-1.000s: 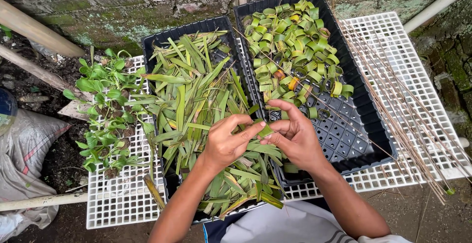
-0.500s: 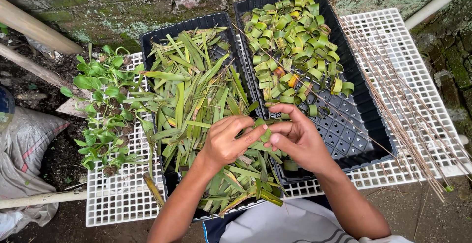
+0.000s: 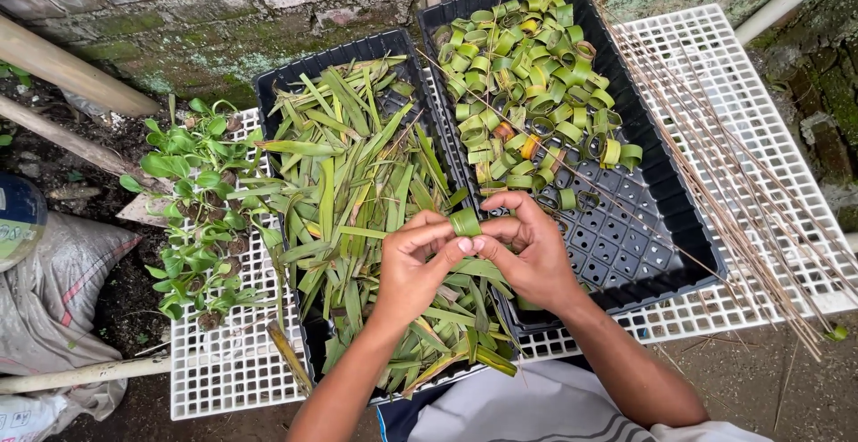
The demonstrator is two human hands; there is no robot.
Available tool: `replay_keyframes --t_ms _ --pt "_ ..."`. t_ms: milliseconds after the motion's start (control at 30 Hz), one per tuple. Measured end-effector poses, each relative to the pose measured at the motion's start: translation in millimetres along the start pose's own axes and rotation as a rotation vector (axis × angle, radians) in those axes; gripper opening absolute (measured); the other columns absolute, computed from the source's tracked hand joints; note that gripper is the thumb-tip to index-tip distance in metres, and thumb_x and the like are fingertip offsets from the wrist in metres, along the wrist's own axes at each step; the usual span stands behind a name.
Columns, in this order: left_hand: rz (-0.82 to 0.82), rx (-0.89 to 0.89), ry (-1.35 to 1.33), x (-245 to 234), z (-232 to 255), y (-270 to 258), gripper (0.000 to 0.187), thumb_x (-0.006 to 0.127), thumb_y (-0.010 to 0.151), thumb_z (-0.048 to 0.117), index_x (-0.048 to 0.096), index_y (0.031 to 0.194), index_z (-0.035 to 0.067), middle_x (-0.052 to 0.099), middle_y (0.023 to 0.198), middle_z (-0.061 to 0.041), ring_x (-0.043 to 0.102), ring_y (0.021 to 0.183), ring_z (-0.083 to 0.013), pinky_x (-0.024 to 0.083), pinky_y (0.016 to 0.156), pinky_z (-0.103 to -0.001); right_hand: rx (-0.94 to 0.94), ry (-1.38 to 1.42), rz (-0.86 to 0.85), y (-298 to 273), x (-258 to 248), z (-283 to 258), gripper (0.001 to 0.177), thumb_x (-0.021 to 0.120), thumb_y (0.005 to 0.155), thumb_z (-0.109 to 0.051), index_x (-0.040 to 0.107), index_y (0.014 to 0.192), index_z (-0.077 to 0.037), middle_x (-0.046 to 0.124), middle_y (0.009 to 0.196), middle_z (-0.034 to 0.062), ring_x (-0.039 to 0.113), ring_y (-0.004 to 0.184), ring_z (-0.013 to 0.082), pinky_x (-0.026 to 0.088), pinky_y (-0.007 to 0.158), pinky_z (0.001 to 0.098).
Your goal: The person sits and weaves long green leaves around thin wooden sticks. They pick leaves from a black tray, wrap them around the sticks, and place the finished items into a second tray. The process is repeated continuously throughout the video.
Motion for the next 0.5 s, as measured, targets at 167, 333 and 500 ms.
replay_keyframes --t_ms 167,333,500 --pt "0.141 -0.014 -0.134 -7 -17 -12 0.016 0.073 0.089 0.0 0.077 0.104 -0.003 0.064 0.092 -0.014 0.061 0.081 -0.0161 0.058 0.074 -0.035 -0.134 -0.096 0.084 -10 4 4 0.035 0.077 0.086 0.002 0.058 0.116 0.002 0.08 0.086 0.0146 0.073 0.074 0.0142 0.063 0.073 0.0324" --pt "0.219 0.043 -0.011 -2 5 -21 0.015 0.073 0.089 0.0 0.078 0.103 -0.001 0.064 0.095 -0.013 0.062 0.085 -0.0169 0.058 0.079 -0.035 -0.39 -0.203 0.249 -27 5 1 0.031 0.083 0.078 0.006 0.065 0.103 0.003 0.077 0.083 0.018 0.077 0.074 0.0297 0.065 0.07 0.0401" --pt "0.335 0.106 0.063 -5 14 -36 0.014 0.074 0.09 0.013 0.077 0.099 0.003 0.065 0.093 -0.007 0.062 0.087 -0.0165 0.054 0.07 -0.025 -0.607 -0.226 0.255 -45 20 -9 0.026 0.078 0.087 0.002 0.058 0.102 0.001 0.068 0.095 0.0186 0.072 0.091 0.0333 0.063 0.084 0.0433"
Point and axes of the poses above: each hand's wrist, its own y-axis towards the middle knuckle, its own x-axis out of the palm, z = x × y, the point moved 9 cm from there along y, towards the middle knuckle
